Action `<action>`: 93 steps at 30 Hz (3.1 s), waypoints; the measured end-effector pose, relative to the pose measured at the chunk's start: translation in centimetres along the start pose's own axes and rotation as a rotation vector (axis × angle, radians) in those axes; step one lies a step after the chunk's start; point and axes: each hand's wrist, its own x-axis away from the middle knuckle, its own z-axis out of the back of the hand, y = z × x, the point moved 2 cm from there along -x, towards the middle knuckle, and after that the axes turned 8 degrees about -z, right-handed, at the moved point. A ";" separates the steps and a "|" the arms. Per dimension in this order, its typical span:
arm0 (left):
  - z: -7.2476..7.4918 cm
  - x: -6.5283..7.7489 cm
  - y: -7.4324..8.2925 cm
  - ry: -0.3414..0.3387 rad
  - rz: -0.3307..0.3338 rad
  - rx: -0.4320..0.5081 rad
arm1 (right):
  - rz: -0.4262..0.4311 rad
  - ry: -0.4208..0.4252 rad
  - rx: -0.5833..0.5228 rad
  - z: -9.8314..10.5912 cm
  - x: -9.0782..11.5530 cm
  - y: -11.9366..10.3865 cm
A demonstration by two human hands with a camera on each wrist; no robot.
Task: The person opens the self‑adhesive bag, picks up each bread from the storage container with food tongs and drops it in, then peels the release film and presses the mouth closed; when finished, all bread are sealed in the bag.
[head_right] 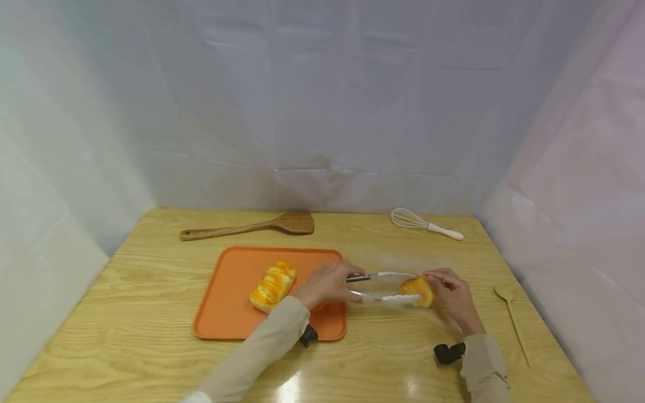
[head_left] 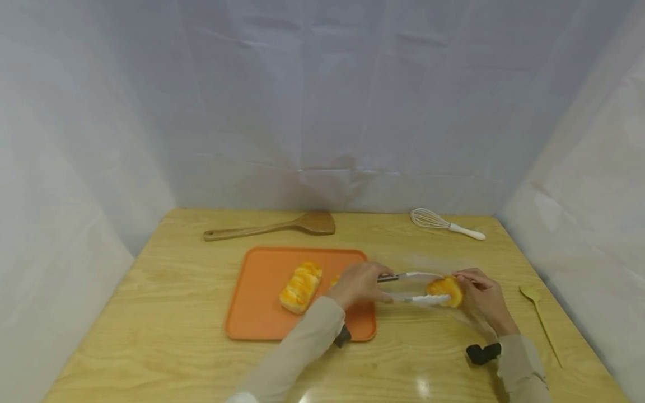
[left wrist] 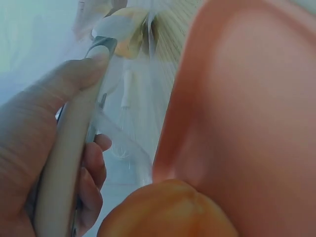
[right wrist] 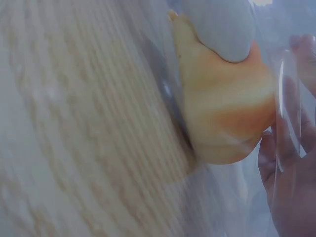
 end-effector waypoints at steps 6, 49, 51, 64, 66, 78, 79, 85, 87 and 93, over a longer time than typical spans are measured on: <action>-0.5 -0.3 0.2 0.000 0.009 0.003 | -0.047 -0.017 0.114 0.2 0.2 0.4; 0.7 1.2 1.0 0.033 0.048 -0.026 | -0.036 0.024 0.108 0.6 0.5 1.0; 0.6 1.2 1.0 0.042 0.036 -0.025 | -0.047 0.026 0.108 0.5 0.6 1.1; -0.4 0.3 0.9 0.052 0.038 -0.025 | -0.022 0.039 -0.007 -0.4 0.2 0.9; -0.5 0.4 0.9 0.060 0.037 -0.026 | -0.025 0.030 -0.020 -0.4 0.2 0.9; 1.0 2.0 0.6 0.052 0.082 0.050 | 0.060 0.033 0.123 0.5 0.3 1.1; 1.1 2.1 0.6 0.049 0.086 0.045 | 0.054 0.030 0.125 0.4 0.3 1.0; 1.3 1.8 1.1 0.022 0.086 0.023 | -0.034 0.012 0.136 0.3 0.4 0.6; 1.3 1.8 1.3 0.016 0.088 0.017 | -0.055 0.013 0.143 0.3 0.4 0.6; 1.5 1.8 1.6 0.000 0.088 0.006 | -0.070 0.012 0.161 0.5 0.5 0.7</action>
